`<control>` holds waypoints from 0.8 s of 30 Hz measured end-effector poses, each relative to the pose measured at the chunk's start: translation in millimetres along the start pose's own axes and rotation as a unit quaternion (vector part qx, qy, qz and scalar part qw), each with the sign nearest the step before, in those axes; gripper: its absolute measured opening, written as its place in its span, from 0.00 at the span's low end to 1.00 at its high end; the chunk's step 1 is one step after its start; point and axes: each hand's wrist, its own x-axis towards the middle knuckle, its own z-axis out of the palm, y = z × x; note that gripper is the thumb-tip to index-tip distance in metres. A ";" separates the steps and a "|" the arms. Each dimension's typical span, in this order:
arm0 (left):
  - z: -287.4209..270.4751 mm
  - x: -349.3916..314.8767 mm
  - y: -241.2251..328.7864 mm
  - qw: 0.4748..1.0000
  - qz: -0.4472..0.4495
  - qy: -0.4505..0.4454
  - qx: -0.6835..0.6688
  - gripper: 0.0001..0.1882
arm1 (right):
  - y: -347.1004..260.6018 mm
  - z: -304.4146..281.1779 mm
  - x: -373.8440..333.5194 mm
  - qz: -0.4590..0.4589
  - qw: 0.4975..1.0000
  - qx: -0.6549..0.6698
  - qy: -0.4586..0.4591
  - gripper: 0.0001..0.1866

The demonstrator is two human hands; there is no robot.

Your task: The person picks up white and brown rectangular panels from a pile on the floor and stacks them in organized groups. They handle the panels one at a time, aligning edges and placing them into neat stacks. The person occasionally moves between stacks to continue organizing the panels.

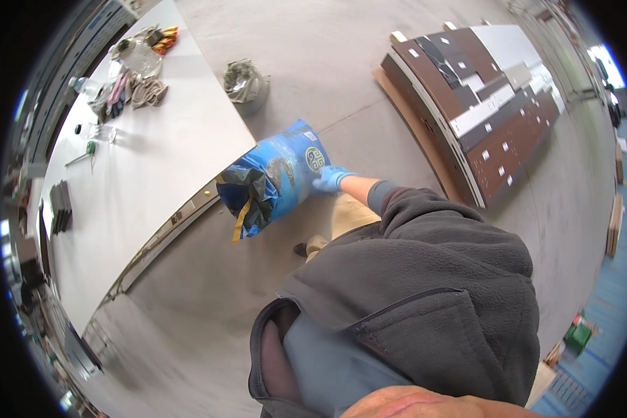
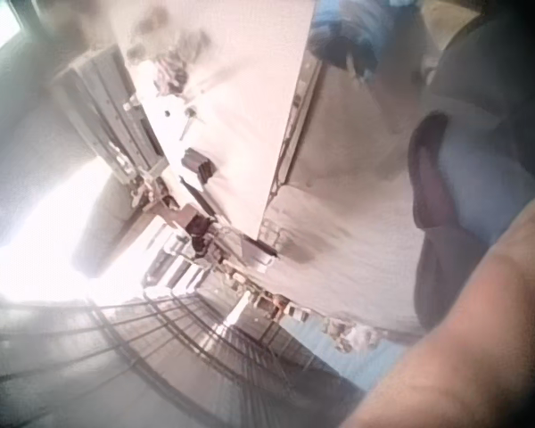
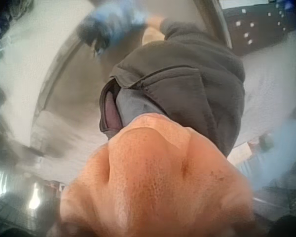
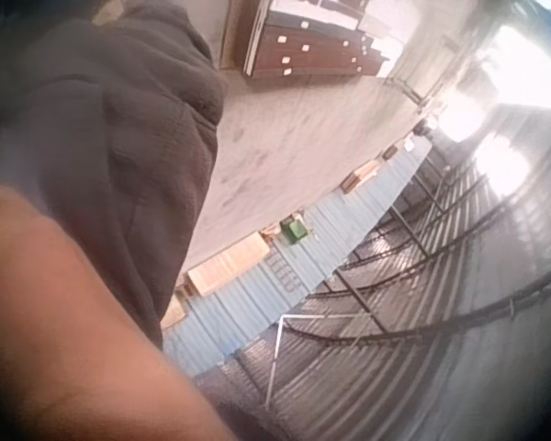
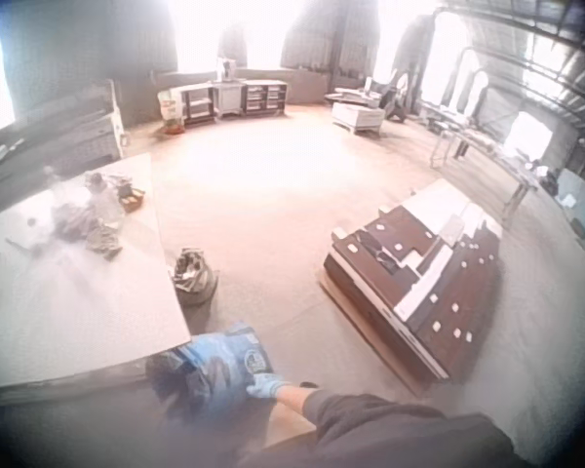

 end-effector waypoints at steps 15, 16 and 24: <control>-226.3 157.6 167.5 0.985 0.104 0.026 -0.136 0.26 | -92.3 114.5 -1.2 0.114 0.993 -0.016 0.014 0.37; -232.6 169.4 155.0 0.987 0.117 -0.014 -0.107 0.23 | -127.7 116.4 13.4 0.073 0.997 -0.023 -0.012 0.36; -300.4 152.3 -11.8 0.996 0.017 0.090 0.004 0.22 | -383.7 206.8 35.0 -0.313 0.948 -0.039 0.039 0.28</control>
